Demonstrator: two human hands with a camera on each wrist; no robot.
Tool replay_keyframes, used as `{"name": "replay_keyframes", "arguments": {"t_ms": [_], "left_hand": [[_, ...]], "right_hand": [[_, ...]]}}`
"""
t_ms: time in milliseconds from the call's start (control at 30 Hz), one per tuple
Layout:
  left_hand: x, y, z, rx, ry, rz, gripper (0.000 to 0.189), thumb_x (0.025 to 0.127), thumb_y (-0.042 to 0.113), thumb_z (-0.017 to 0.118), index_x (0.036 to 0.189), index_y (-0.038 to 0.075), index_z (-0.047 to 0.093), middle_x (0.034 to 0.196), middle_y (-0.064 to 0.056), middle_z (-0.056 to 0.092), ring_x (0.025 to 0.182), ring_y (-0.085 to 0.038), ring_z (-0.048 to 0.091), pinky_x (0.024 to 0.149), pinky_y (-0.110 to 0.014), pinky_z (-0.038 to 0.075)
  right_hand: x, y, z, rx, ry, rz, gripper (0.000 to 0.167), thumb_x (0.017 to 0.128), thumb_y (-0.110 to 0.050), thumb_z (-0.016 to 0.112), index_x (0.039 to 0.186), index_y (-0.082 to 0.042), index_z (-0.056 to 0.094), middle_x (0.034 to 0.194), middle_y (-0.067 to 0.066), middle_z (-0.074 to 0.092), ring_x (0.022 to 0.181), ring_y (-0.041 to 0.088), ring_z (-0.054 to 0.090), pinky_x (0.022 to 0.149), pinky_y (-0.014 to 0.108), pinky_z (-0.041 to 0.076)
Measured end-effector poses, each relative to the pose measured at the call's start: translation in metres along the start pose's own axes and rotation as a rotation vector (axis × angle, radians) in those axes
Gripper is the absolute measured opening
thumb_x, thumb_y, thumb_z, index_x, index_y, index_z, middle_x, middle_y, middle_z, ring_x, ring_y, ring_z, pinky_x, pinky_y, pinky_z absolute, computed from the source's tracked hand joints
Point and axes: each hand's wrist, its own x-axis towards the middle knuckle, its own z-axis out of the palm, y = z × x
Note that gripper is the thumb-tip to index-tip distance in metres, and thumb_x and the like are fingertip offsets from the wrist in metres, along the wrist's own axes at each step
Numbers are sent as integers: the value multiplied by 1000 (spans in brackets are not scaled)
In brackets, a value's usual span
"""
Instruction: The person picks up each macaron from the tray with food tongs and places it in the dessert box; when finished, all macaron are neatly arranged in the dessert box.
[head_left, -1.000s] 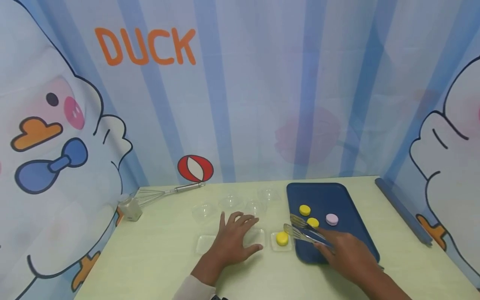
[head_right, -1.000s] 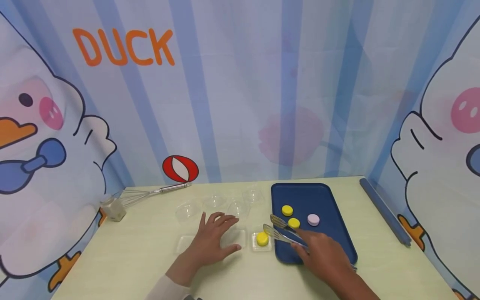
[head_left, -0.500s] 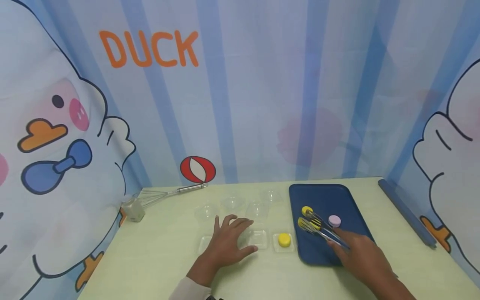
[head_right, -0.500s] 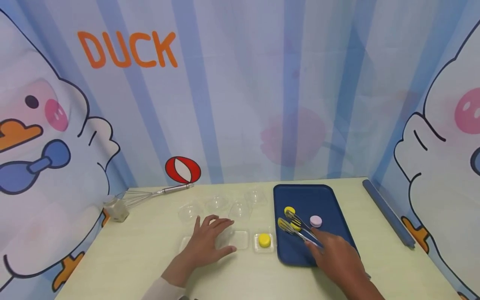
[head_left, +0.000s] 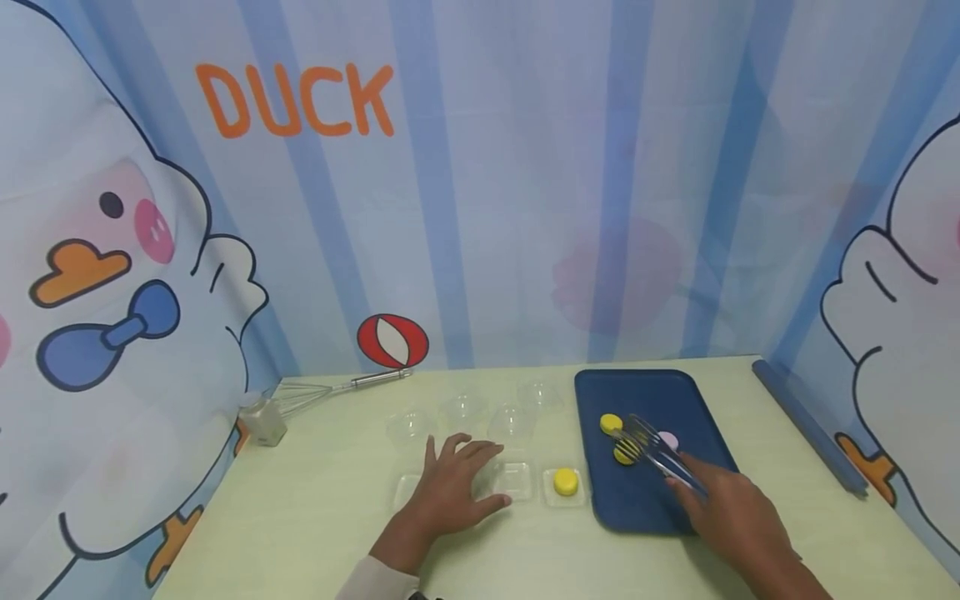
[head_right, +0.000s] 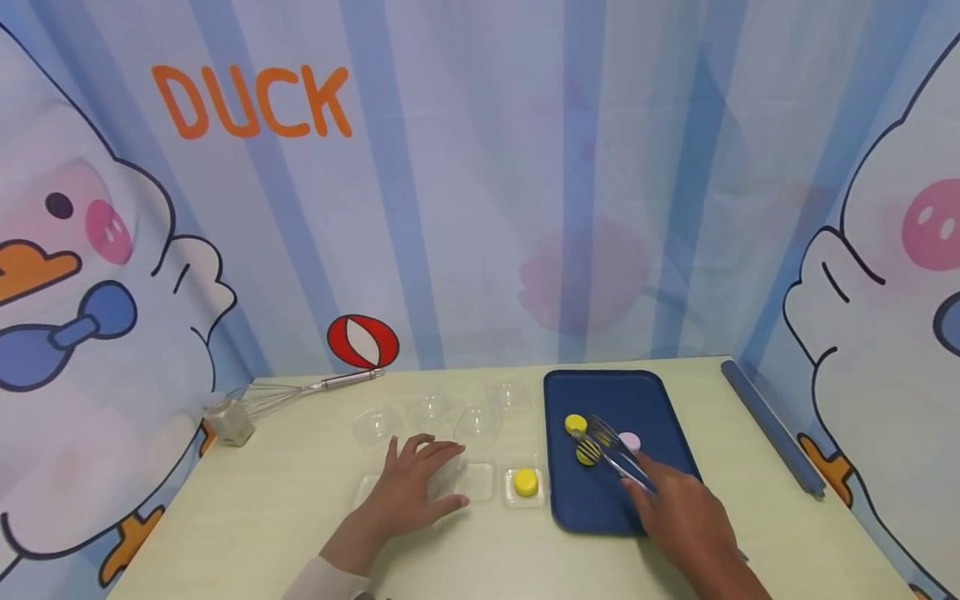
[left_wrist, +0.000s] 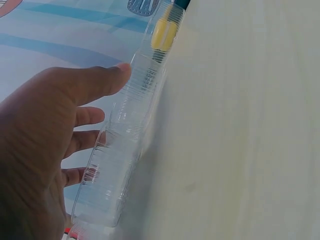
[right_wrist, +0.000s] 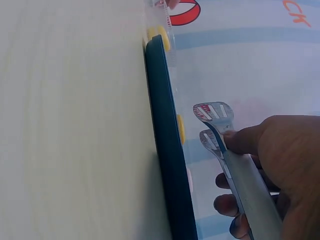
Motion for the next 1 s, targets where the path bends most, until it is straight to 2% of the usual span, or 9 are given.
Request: {"name": "replay_keyframes", "arguments": {"t_ms": [200, 600, 1000], "left_hand": [[1, -2, 2, 10, 1, 6, 68, 93, 56, 78, 151, 24, 64, 149, 1, 69, 147, -37, 52, 120, -91, 21], [1, -2, 3, 15, -15, -2, 68, 94, 55, 79, 152, 24, 63, 151, 2, 68, 148, -36, 52, 120, -90, 21], [1, -2, 3, 12, -9, 4, 67, 94, 53, 79, 152, 24, 63, 151, 2, 68, 147, -35, 53, 120, -91, 20]], "right_hand": [[3, 4, -2, -26, -27, 31, 53, 103, -33, 75, 144, 0, 68, 130, 32, 74, 112, 53, 74, 80, 65, 62], [4, 6, 4, -12, -45, 32, 53, 101, -31, 77, 142, 2, 69, 129, 31, 75, 114, 52, 74, 84, 66, 61], [4, 8, 6, -11, -26, -1, 49, 101, -29, 78, 138, 2, 71, 124, 30, 77, 109, 50, 76, 81, 64, 62]]}}
